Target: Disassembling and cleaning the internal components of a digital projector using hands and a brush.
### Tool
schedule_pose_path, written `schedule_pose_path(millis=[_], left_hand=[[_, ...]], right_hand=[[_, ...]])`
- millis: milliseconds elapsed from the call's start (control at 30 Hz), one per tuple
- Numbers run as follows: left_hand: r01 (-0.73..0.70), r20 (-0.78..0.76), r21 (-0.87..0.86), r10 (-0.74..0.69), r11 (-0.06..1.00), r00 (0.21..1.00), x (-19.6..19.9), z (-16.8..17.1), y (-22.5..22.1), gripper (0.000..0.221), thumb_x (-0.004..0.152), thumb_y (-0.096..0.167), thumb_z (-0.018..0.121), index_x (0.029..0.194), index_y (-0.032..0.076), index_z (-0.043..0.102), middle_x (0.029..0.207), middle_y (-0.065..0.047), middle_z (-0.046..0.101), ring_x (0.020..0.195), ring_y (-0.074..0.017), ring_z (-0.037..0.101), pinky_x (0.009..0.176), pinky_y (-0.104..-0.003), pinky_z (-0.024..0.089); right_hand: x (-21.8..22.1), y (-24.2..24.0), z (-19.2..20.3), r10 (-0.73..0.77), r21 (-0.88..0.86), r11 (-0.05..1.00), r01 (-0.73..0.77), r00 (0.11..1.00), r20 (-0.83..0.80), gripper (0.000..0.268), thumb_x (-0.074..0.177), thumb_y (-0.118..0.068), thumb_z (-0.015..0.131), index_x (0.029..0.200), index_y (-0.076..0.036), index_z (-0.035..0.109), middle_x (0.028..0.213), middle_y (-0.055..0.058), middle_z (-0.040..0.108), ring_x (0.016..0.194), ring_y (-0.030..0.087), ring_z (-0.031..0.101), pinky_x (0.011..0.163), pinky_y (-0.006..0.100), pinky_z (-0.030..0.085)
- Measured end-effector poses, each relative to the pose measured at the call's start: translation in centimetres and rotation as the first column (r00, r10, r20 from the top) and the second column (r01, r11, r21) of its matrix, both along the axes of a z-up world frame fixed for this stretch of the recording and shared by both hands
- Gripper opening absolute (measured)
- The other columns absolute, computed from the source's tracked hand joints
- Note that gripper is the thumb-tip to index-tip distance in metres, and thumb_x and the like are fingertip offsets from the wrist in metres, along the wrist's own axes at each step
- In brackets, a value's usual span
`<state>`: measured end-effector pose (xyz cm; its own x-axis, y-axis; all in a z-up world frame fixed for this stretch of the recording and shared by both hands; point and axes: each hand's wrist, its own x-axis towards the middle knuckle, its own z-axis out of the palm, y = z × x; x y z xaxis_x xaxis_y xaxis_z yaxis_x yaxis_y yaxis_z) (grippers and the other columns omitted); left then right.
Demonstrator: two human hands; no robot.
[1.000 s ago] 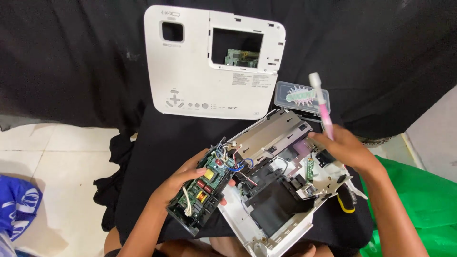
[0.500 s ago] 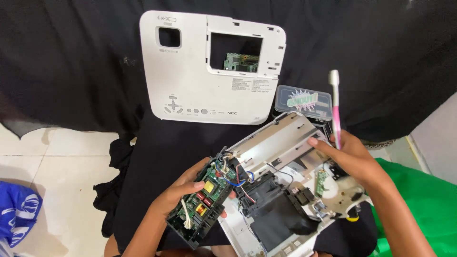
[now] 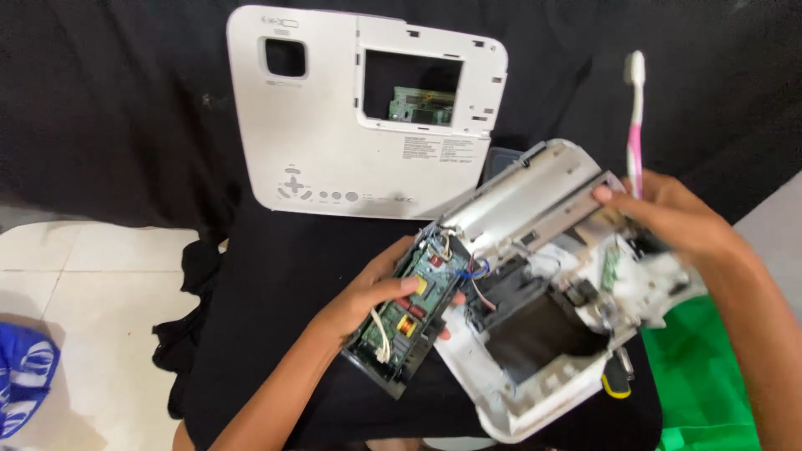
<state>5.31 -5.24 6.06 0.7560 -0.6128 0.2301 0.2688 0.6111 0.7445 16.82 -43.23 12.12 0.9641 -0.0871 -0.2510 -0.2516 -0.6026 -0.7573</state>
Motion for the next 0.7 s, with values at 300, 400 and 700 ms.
schedule_pose_path(millis=[300, 400, 700], left_hand=[[0.034, -0.11, 0.134, -0.02, 0.99, 0.994, 1.5, -3.3, -0.4, 0.051, 0.101, 0.036, 0.057, 0.141, 0.005, 0.051, 0.131, -0.019, 0.064, 0.113, -0.0356, 0.068, 0.09, -0.051, 0.062], [0.193, -0.278, -0.188, -0.241, 0.963, 0.93, 0.7, -2.7, -0.5, 0.055, 0.103, 0.035, 0.058, 0.146, 0.005, 0.04, 0.133, -0.029, 0.055, 0.115, -0.0437, 0.063, 0.083, -0.06, 0.061], [0.099, -0.266, -0.224, -0.158, 0.97, 0.951, 0.0, -3.6, -0.8, 0.043, 0.111, 0.039, 0.045, 0.139, 0.007, 0.049, 0.144, -0.033, 0.052, 0.121, -0.047, 0.062, 0.084, -0.058, 0.061]], right_hand=[[1.6, -1.1, -1.0, 0.161, 0.019, 0.987, -0.161, 0.987, -0.022, 0.042, 0.09, -0.038, 0.077, 0.079, -0.016, 0.043, 0.072, 0.002, 0.048, 0.068, 0.016, 0.039, 0.069, 0.031, 0.029], [0.6, 0.2, 0.1, 0.106, 0.007, 0.994, -0.106, 0.994, 0.003, 0.047, 0.088, -0.033, 0.079, 0.081, -0.017, 0.035, 0.073, -0.001, 0.038, 0.068, 0.013, 0.036, 0.064, 0.028, 0.026], [-7.9, 1.6, 1.5, 0.122, -0.583, 0.792, 0.182, 0.888, 0.443, 0.06, 0.128, -0.044, 0.049, 0.092, 0.003, 0.055, 0.078, 0.025, 0.061, 0.075, 0.044, 0.058, 0.069, 0.054, 0.038]])
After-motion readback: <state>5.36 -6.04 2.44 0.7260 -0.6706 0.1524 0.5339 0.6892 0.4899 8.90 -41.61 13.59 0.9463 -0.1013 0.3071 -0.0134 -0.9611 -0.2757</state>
